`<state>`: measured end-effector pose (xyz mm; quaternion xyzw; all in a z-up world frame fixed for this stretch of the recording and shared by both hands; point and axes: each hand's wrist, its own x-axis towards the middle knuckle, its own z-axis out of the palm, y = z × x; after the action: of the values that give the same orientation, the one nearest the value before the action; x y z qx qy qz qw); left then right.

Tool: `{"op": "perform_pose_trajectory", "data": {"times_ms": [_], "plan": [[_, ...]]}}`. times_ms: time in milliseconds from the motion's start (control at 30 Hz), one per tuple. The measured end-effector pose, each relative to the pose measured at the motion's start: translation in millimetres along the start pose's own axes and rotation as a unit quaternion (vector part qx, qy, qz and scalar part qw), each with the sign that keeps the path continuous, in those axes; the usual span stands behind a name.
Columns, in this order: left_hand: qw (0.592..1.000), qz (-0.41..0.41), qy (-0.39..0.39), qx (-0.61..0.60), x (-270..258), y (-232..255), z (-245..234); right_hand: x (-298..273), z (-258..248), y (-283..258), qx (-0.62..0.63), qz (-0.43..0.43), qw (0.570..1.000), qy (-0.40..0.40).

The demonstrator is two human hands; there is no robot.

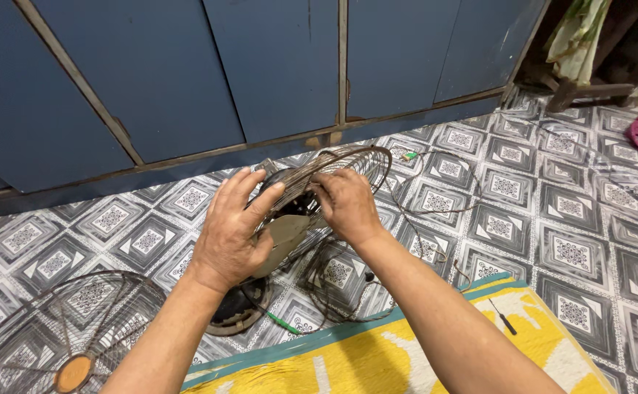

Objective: The person reassembles an electric fan by attaching the fan blades to the motor, securing them with a nut, and then fitting the front protective cage over the blades.

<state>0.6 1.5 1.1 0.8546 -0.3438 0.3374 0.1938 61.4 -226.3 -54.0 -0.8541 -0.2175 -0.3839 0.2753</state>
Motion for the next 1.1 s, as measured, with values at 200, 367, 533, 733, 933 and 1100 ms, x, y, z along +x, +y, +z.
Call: {"op": "perform_pose_trajectory", "data": {"times_ms": [200,367,533,733,933,1100], "plan": [[1.000,0.014,0.016,-0.011,1,-2,0,-6,-1,1,0.013,-0.005,1.000,0.003],[1.000,0.013,0.014,-0.013,2,-3,-1,1,-1,5,0.052,0.001,0.999,-0.011],[1.000,0.012,0.018,-0.015,3,-4,-1,3,-3,4,0.050,0.033,0.998,-0.019],[1.000,0.012,0.022,-0.008,3,-4,-2,9,-4,-9,-0.021,-0.025,0.999,0.005],[1.000,0.004,0.021,-0.014,2,-4,-1,-5,-9,-29,-0.113,-0.057,0.992,0.017],[0.999,0.008,0.032,-0.029,3,-6,0,-1,-6,-31,-0.121,-0.061,0.990,0.025]]}}
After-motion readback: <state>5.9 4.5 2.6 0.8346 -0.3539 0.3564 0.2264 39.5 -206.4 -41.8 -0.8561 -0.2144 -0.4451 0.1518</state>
